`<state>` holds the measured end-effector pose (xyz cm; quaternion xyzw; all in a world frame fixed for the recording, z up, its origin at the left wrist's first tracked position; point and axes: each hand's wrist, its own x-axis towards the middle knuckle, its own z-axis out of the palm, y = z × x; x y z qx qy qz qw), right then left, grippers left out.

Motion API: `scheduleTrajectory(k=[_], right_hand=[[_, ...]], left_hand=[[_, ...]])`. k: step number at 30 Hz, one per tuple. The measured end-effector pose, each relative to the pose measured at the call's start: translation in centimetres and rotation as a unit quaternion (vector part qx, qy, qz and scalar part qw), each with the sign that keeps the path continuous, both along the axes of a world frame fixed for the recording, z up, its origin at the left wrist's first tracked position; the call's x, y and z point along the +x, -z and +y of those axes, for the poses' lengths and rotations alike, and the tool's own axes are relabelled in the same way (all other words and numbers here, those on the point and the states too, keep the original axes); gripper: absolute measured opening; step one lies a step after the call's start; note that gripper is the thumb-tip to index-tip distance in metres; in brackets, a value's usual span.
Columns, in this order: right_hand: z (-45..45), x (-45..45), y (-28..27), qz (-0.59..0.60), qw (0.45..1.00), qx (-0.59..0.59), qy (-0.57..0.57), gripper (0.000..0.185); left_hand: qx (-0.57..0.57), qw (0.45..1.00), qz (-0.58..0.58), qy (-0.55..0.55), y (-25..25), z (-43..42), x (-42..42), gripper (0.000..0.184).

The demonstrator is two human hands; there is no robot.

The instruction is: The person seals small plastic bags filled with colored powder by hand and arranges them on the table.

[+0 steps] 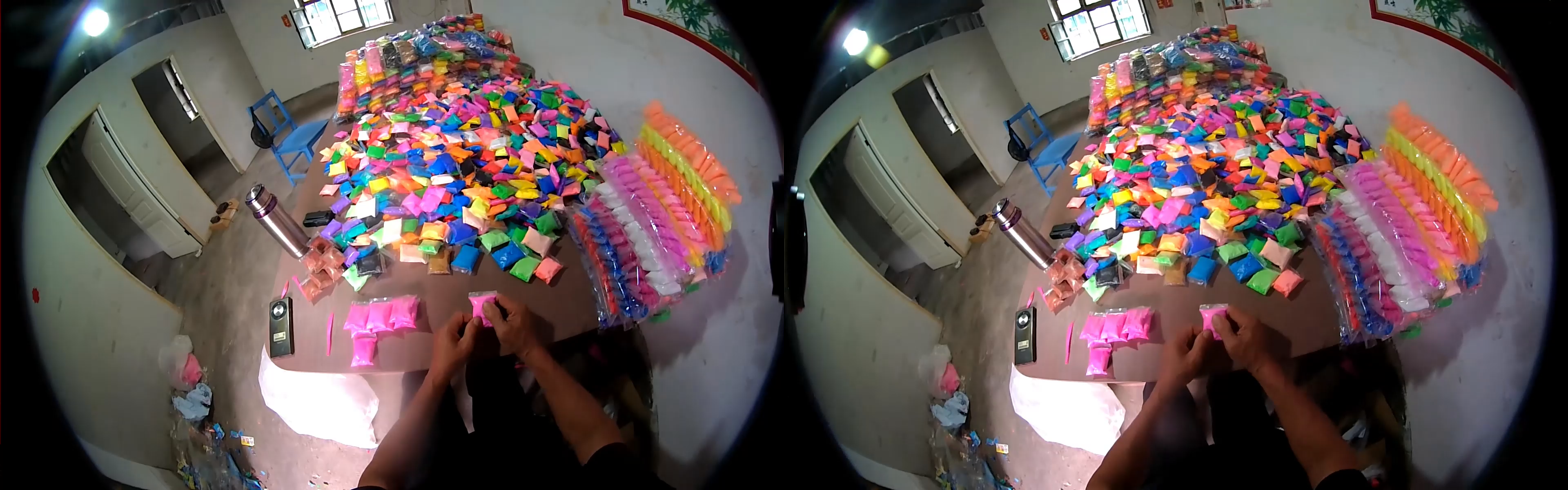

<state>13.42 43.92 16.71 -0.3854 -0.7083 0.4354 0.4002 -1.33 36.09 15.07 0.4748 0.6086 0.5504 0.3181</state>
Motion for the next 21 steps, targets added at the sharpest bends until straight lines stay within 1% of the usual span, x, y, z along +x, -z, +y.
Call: scheduleTrajectory(k=[2, 3, 5, 6, 7, 8, 9, 11, 13, 15, 16, 18, 19, 21], right_hand=[[0.5, 0.1, 2.2, 0.023, 1.000, -0.014, 0.006, 0.026], [0.5, 0.0, 1.8, 0.045, 0.999, -0.029, 0.011, 0.024], [0.0, 0.1, 0.9, 0.043, 0.999, -0.021, 0.005, 0.022], [-0.3, 0.2, 0.2, 0.041, 0.999, -0.013, -0.002, 0.021], [-0.2, 0.3, 0.5, 0.041, 0.999, -0.014, 0.000, 0.021], [-0.1, 0.2, 1.0, 0.058, 0.998, -0.028, -0.006, 0.021], [-0.1, 0.2, 1.1, 0.076, 0.996, -0.043, -0.012, 0.021], [-0.3, 0.1, 0.9, 0.064, 0.998, -0.022, -0.013, 0.021], [-0.3, 0.2, 0.7, 0.053, 0.998, 0.001, -0.014, 0.021], [-0.2, 0.6, 0.7, 0.000, 1.000, 0.019, -0.015, 0.020], [-0.2, 0.7, 0.6, 0.000, 1.000, 0.018, -0.013, 0.020], [-0.1, 0.7, 0.4, 0.011, 0.999, 0.024, -0.019, 0.018], [-0.1, 0.6, 0.5, 0.011, 0.999, 0.024, -0.019, 0.018], [0.0, 0.5, 0.7, 0.086, 0.996, 0.012, -0.027, 0.016]], left_hand=[[-0.025, 0.999, 0.017, 0.018, -0.6, -0.3, 0.1, 0.030], [-0.025, 0.999, 0.017, 0.018, -0.9, -0.4, 0.2, 0.030], [-0.044, 0.990, -0.118, 0.059, -1.2, -0.3, 0.4, 0.031], [-0.045, 0.990, -0.117, 0.060, -0.7, -0.1, 0.5, 0.031], [-0.050, 0.986, -0.141, 0.073, 0.2, 0.2, 0.4, 0.032], [-0.055, 0.981, -0.165, 0.086, 0.9, 0.4, 0.3, 0.033], [-0.055, 0.981, -0.164, 0.085, 1.2, 0.5, 0.3, 0.033], [-0.024, 0.975, -0.204, 0.086, 1.8, 0.7, 0.1, 0.029], [-0.013, 0.979, -0.183, 0.087, 1.8, 0.6, -0.3, 0.028], [-0.003, 0.983, -0.163, 0.089, 1.7, 0.5, -0.3, 0.027], [-0.005, 0.986, -0.145, 0.082, 1.7, 0.4, -0.2, 0.026], [-0.007, 0.989, -0.128, 0.074, 1.4, 0.2, 0.0, 0.026], [-0.014, 0.986, -0.147, 0.075, 1.0, 0.1, 0.2, 0.026], [-0.021, 0.983, -0.166, 0.075, 0.1, 0.0, 0.6, 0.025]])
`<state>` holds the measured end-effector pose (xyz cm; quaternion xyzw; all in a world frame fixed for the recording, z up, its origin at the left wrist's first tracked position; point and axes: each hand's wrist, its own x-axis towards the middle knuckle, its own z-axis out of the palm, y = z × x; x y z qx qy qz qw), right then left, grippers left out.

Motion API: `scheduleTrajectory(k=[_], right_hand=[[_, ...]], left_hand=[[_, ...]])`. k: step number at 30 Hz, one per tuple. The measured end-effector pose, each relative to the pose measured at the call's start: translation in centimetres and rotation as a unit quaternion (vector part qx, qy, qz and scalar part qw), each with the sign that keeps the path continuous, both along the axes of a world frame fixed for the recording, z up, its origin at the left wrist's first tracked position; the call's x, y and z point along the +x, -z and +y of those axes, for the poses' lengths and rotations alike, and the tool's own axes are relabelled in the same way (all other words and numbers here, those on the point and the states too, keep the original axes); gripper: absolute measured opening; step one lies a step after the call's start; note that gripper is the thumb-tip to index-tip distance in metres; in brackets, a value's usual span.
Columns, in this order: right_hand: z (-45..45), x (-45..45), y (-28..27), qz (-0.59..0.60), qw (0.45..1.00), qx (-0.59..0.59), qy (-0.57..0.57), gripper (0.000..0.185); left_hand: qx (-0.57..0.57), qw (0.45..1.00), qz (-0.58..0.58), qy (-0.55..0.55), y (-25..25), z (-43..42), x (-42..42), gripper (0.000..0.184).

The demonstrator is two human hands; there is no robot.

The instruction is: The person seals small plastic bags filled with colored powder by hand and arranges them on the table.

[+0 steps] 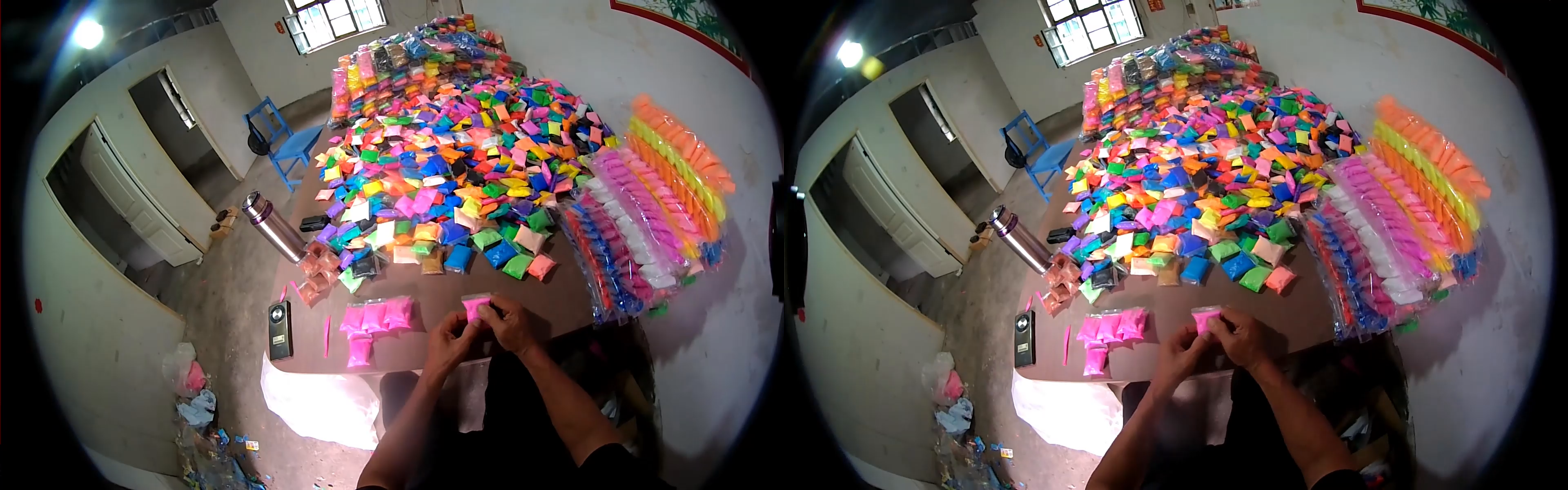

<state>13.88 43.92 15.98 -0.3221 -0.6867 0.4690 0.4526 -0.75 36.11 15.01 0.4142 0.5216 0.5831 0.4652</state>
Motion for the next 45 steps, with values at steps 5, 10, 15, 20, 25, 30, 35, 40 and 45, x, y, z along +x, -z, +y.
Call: scheduleTrajectory(k=[5, 10, 15, 20, 25, 30, 35, 40, 45], right_hand=[[0.3, -0.1, 0.2, -0.021, 0.997, 0.077, -0.004, 0.014], [-0.1, 0.0, -0.5, -0.051, 0.997, 0.059, -0.025, 0.016], [0.0, -0.1, 0.4, -0.028, 0.999, 0.009, -0.015, 0.023], [-0.3, 0.0, -0.1, -0.009, 1.000, -0.002, -0.023, 0.022], [-0.5, -0.2, 0.1, -0.010, 0.999, 0.000, -0.043, 0.021], [-0.3, -0.3, 0.6, -0.043, 0.998, 0.036, -0.041, 0.020], [-0.1, 0.0, 1.0, -0.032, 0.999, 0.017, -0.035, 0.018], [-0.1, -0.1, 0.9, 0.007, 0.999, -0.026, -0.023, 0.017], [0.1, -0.4, 1.0, -0.032, 0.998, 0.062, -0.011, 0.021]], left_hand=[[0.002, 0.998, -0.004, -0.056, -1.1, -0.1, -0.3, 0.023], [-0.003, 0.998, -0.014, -0.053, -1.5, -0.6, -0.4, 0.022], [0.004, 0.998, 0.010, -0.057, -0.3, -0.6, -0.5, 0.021], [0.005, 0.997, -0.009, -0.071, -1.0, -0.6, -0.2, 0.021], [0.010, 0.996, -0.053, -0.069, -0.4, -0.6, -0.6, 0.019], [0.025, 0.996, -0.062, -0.054, 0.5, -1.1, -0.9, 0.018], [0.019, 0.997, -0.009, -0.076, 0.0, -0.6, -0.4, 0.025], [0.001, 0.997, 0.055, -0.061, -1.6, -0.9, 0.0, 0.028], [0.013, 0.996, 0.077, -0.050, -0.1, -0.7, -0.6, 0.029]])
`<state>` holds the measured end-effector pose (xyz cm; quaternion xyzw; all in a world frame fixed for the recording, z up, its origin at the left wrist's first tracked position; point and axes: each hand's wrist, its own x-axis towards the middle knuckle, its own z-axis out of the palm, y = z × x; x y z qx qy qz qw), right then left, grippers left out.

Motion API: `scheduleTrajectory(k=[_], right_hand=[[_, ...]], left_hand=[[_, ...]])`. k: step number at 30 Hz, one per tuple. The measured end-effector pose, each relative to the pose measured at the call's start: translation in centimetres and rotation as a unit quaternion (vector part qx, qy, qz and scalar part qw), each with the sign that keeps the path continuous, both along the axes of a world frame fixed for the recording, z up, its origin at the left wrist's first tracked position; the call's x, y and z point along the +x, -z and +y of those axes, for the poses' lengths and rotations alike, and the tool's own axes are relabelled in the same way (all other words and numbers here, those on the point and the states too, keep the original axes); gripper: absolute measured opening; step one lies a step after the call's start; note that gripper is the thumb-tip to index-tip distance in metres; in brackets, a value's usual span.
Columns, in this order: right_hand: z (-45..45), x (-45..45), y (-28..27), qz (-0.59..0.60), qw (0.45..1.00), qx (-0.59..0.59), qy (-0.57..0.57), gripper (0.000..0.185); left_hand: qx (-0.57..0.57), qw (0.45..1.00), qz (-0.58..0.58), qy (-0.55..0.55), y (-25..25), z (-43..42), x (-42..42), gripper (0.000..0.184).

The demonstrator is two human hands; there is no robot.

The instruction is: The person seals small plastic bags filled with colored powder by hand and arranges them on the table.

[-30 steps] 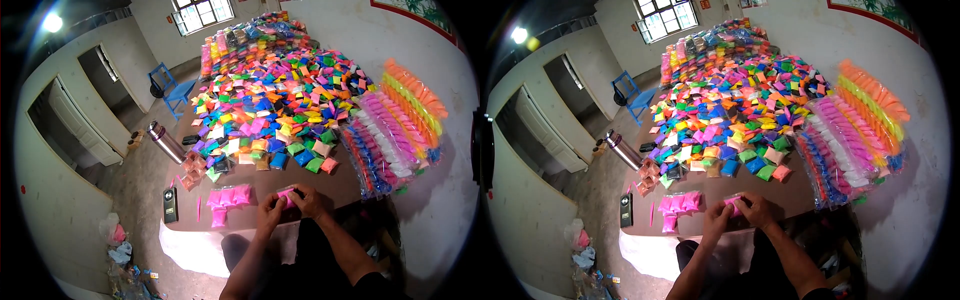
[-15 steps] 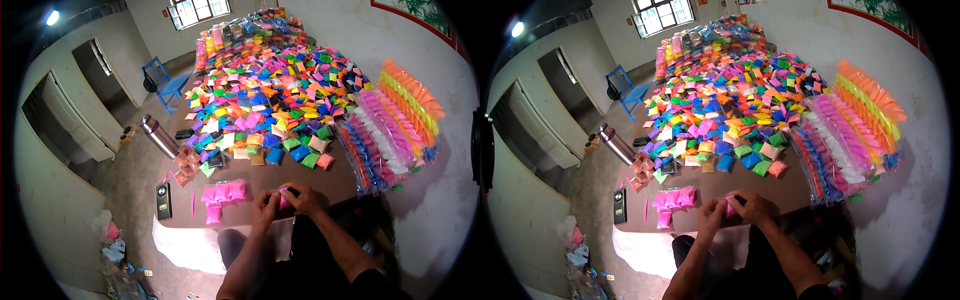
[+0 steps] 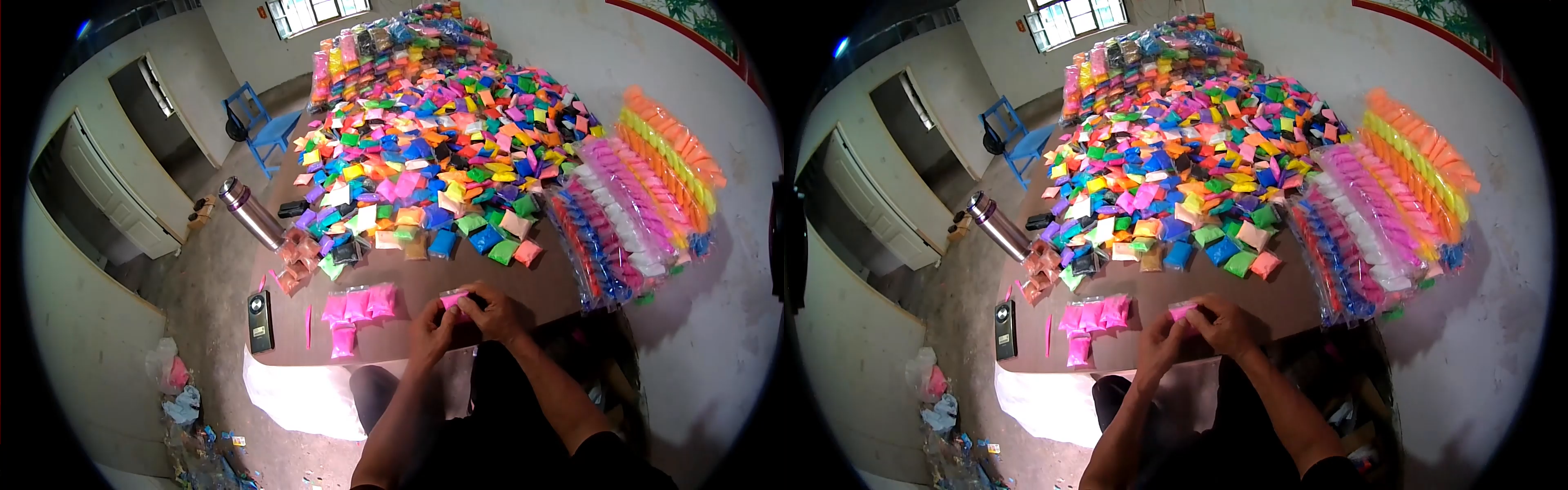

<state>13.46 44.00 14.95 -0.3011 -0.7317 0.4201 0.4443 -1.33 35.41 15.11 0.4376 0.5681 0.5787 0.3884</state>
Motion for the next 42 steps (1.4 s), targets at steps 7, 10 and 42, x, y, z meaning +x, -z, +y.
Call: scheduleTrajectory(k=[7, 10, 42], right_hand=[[0.0, 0.2, 0.4, 0.018, 0.999, -0.043, -0.020, 0.024], [-0.1, 0.3, 0.0, 0.032, 0.998, -0.060, -0.013, 0.022], [-0.4, 0.2, -0.7, 0.041, 0.994, -0.100, -0.012, 0.027]], left_hand=[[0.010, 0.999, -0.031, -0.004, -0.8, -0.2, 0.5, 0.026], [-0.006, 0.999, -0.042, 0.008, -1.2, -0.1, 0.6, 0.029], [-0.010, 1.000, -0.011, -0.005, -0.8, 0.3, 0.2, 0.027]])
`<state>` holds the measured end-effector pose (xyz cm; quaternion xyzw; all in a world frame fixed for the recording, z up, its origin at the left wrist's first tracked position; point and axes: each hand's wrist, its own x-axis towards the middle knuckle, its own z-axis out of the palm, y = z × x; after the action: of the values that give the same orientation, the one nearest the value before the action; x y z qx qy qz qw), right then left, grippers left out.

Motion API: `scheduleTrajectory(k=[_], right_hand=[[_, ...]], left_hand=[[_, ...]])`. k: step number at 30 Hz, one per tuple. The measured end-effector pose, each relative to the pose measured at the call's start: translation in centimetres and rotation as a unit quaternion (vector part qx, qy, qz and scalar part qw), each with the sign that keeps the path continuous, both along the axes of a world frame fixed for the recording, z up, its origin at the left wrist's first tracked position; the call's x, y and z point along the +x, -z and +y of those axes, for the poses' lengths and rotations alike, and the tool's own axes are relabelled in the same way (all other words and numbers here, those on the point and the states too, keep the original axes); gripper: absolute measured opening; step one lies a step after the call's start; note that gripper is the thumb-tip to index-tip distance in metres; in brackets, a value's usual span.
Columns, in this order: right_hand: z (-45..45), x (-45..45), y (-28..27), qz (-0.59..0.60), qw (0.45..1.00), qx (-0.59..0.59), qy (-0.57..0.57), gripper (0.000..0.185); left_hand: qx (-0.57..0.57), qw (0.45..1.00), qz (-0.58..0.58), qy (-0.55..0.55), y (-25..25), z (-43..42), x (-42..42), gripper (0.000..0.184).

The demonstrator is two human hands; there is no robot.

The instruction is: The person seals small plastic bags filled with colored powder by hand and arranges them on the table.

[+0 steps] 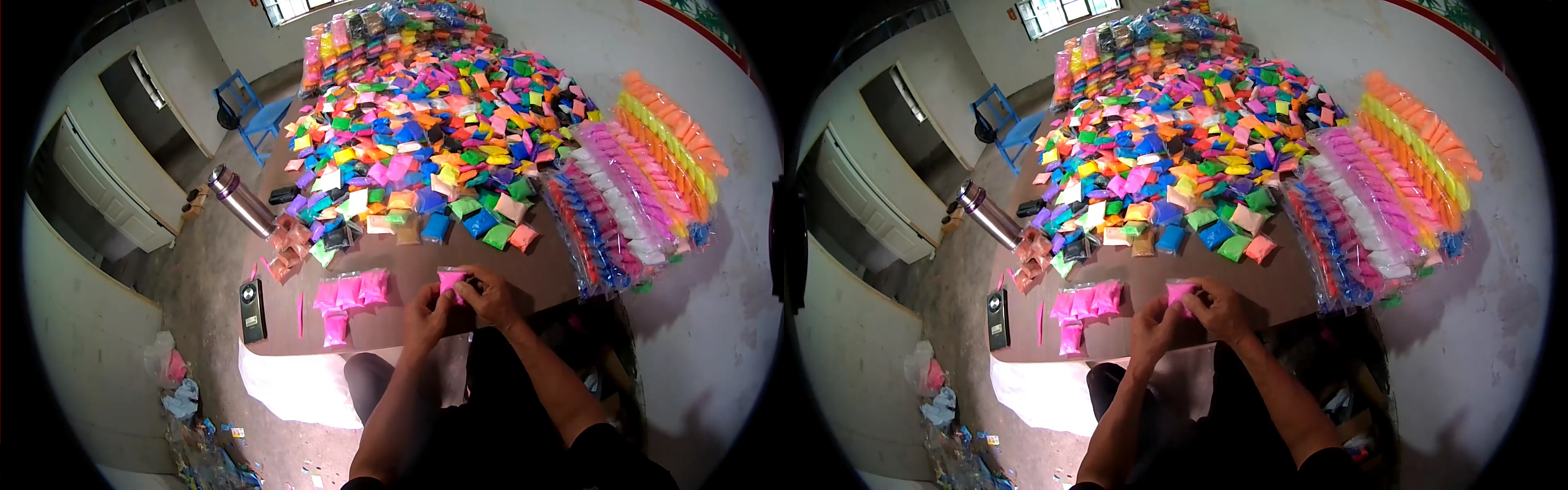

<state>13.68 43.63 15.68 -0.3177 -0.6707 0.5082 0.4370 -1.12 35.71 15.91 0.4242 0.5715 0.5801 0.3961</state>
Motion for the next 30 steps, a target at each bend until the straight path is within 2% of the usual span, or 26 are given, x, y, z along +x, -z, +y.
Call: scheduleTrajectory(k=[2, 6, 8, 11, 14, 19, 22, 25, 30], right_hand=[[0.2, 0.0, 0.5, -0.004, 1.000, -0.009, 0.003, 0.028], [0.3, -0.1, 1.1, 0.024, 0.999, -0.020, 0.009, 0.027], [0.2, 0.1, 0.8, 0.018, 1.000, -0.015, 0.011, 0.027], [0.0, 0.1, 0.4, 0.014, 1.000, -0.003, 0.009, 0.026], [0.2, 0.0, 0.3, 0.014, 1.000, 0.009, -0.006, 0.027], [0.0, 0.3, -0.1, -0.010, 1.000, 0.022, -0.016, 0.029], [0.2, 0.3, 0.6, -0.030, 0.999, -0.016, -0.016, 0.028], [0.1, 0.1, 0.7, 0.011, 0.999, -0.044, -0.014, 0.026], [0.0, 0.3, 0.0, -0.008, 1.000, 0.003, -0.019, 0.019]], left_hand=[[0.014, 0.998, 0.061, -0.020, 0.0, 0.0, 0.1, 0.028], [0.000, 0.997, 0.071, -0.008, -0.4, -0.2, 0.3, 0.028], [-0.012, 1.000, 0.005, 0.015, -0.4, -0.3, 0.3, 0.029], [0.016, 0.999, -0.034, 0.012, 1.3, 0.2, 0.1, 0.028], [0.028, 0.998, -0.063, 0.004, 0.6, -0.1, 0.2, 0.025], [0.012, 0.998, -0.065, -0.004, 0.9, -0.1, 0.0, 0.022], [0.011, 0.999, -0.042, -0.006, 0.0, -0.3, 0.2, 0.022], [0.006, 1.000, -0.023, -0.002, -0.7, -0.5, 0.3, 0.023], [-0.016, 0.999, -0.024, -0.014, -0.8, -0.4, 0.2, 0.025]])
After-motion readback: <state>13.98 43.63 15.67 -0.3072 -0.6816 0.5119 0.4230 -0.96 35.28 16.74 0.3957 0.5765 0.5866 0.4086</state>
